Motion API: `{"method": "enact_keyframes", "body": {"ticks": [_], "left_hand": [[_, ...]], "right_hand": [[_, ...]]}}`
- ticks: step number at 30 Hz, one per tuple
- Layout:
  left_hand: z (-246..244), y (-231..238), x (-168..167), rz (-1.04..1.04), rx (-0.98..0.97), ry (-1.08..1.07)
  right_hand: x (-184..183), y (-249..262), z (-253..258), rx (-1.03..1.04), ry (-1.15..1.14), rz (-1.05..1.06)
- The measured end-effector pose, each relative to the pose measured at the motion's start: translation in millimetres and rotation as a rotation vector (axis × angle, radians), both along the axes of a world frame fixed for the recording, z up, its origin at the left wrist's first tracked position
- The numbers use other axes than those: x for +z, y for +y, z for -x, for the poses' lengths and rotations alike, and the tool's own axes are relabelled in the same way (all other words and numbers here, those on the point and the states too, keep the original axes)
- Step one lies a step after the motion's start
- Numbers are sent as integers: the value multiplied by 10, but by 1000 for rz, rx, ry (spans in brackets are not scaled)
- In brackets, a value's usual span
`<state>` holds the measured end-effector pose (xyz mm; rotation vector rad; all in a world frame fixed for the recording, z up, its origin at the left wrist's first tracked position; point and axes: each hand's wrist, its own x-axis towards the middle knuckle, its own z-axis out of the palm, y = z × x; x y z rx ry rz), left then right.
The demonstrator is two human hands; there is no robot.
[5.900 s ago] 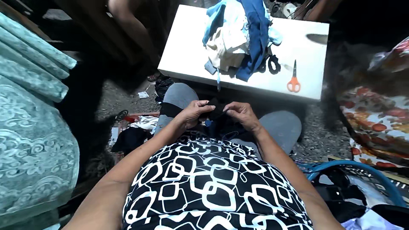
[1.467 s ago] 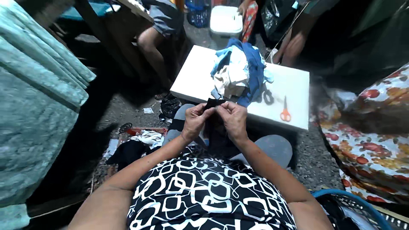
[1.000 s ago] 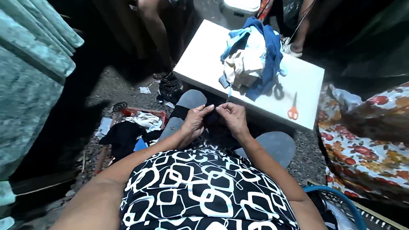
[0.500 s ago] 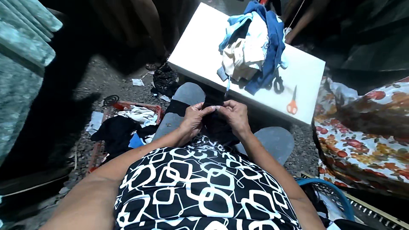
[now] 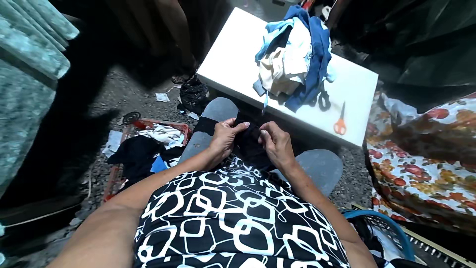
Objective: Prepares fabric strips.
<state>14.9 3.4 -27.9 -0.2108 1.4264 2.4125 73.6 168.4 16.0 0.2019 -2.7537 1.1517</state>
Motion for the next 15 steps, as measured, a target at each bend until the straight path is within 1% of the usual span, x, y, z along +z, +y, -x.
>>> {"method": "enact_keyframes", "body": {"ticks": [4, 8, 11, 12, 13, 15], "left_hand": [[-20, -3, 46, 20, -4, 37], [-48, -19, 94, 26, -23, 55], [-200, -74, 293, 111, -69, 94], [-214, -76, 313, 114, -71, 100], [-206, -68, 299, 106, -68, 105], [-101, -25, 153, 38, -41, 111]], "right_hand": [[-12, 4, 9, -35, 94, 18], [-2, -16, -43, -104, 171, -96], [2, -29, -74, -122, 169, -112], [3, -31, -79, -120, 167, -105], [-4, -31, -79, -116, 164, -96], [-51, -17, -47, -107, 162, -71]]}}
